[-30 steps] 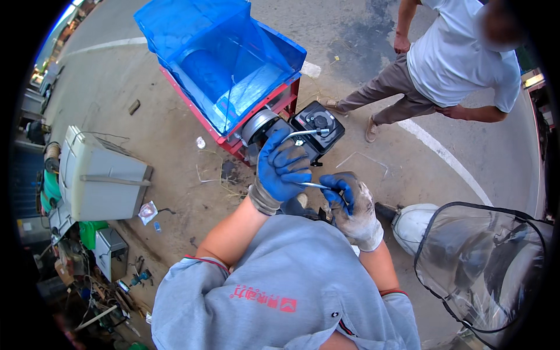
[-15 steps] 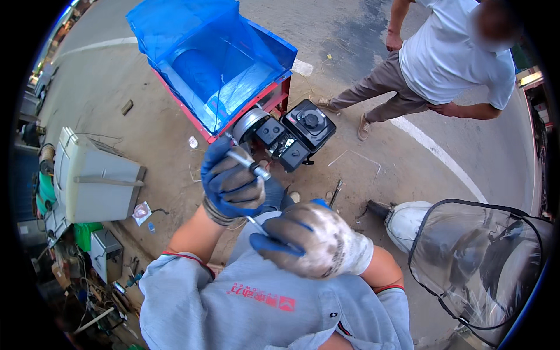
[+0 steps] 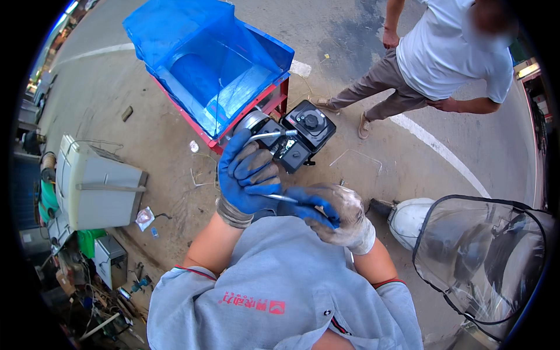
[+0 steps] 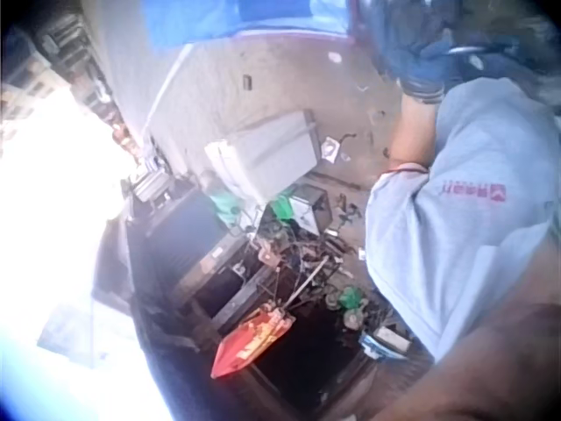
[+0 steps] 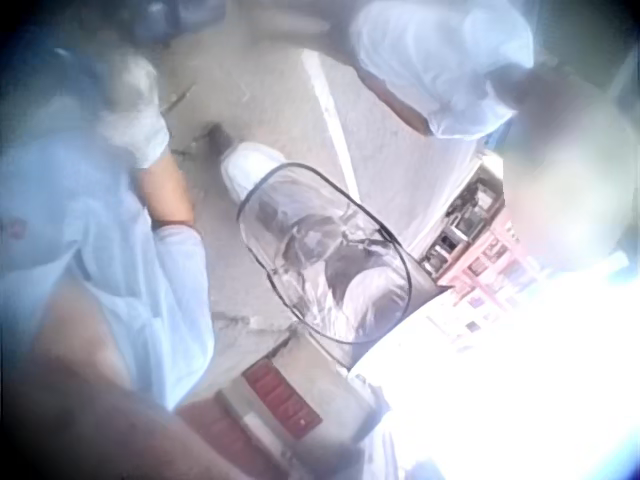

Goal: The person uses a wrench to tighten bolts on a small engine attached to a blue and red machine. They repeatedly adjust the tool and reposition their hands to secure the components.

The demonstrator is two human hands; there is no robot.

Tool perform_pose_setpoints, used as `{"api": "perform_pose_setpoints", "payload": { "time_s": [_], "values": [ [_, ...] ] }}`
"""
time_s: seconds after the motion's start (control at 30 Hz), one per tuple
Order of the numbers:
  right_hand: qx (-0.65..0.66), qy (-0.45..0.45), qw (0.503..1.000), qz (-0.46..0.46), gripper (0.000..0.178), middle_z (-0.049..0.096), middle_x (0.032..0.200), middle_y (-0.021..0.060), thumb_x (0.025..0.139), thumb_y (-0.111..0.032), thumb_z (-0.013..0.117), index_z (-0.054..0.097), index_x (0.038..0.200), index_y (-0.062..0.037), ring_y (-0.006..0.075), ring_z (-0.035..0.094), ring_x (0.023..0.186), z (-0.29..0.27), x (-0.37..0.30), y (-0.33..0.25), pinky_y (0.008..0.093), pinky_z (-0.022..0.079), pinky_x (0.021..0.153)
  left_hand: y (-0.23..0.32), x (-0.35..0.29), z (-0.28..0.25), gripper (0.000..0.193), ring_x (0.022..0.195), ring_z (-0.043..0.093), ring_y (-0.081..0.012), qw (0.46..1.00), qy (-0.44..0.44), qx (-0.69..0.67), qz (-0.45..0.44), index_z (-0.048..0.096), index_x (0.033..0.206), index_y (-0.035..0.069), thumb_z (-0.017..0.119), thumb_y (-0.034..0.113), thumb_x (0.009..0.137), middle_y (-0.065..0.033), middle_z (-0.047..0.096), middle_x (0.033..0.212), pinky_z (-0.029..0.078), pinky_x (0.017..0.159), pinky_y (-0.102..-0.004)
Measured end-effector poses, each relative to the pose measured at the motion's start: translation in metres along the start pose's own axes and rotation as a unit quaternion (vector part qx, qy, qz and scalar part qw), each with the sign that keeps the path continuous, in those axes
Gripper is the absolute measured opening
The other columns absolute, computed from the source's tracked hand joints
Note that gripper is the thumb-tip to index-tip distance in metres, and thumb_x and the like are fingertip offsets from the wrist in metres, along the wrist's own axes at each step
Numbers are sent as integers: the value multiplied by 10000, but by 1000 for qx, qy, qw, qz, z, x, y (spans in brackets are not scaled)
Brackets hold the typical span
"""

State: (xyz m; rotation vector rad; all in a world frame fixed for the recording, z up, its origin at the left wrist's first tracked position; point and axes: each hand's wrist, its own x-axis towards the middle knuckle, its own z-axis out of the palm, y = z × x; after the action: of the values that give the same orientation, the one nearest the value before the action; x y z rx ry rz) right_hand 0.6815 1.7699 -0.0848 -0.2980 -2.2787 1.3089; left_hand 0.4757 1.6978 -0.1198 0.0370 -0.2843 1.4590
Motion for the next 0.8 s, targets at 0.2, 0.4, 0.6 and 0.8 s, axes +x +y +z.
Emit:
{"api": "perform_pose_setpoints", "payload": {
  "time_s": [0.2,0.4,0.6,0.8],
  "values": [
    [-63,69,992,87,176,686,815,150,866,-129,635,677,983,-4,273,674,660,1,-17,16,349,537,611,-11,14,-8,546,537,350,-100,998,15,56,3,361,552,186,291,376,1058,30,360,550,317,513,-239],
    [241,15,842,483,206,699,805,116,976,-102,516,662,1013,38,151,658,661,-11,-1,-6,306,523,592,-18,18,-13,539,544,360,-102,998,20,49,-20,361,558,185,295,378,1058,29,372,559,314,512,-239],
    [207,221,930,208,366,705,893,147,901,4,514,573,1257,73,182,666,744,-1,-26,21,330,540,674,-16,19,-15,537,554,372,-99,999,11,25,-30,367,566,178,288,376,1058,26,387,578,341,510,-231],
    [-64,53,992,98,667,705,976,171,703,95,443,494,1367,57,227,660,750,-19,-28,4,346,536,744,-15,18,-14,528,555,373,-97,1000,11,18,-20,370,574,180,284,374,1058,30,378,578,338,506,-228]
  ]
}}
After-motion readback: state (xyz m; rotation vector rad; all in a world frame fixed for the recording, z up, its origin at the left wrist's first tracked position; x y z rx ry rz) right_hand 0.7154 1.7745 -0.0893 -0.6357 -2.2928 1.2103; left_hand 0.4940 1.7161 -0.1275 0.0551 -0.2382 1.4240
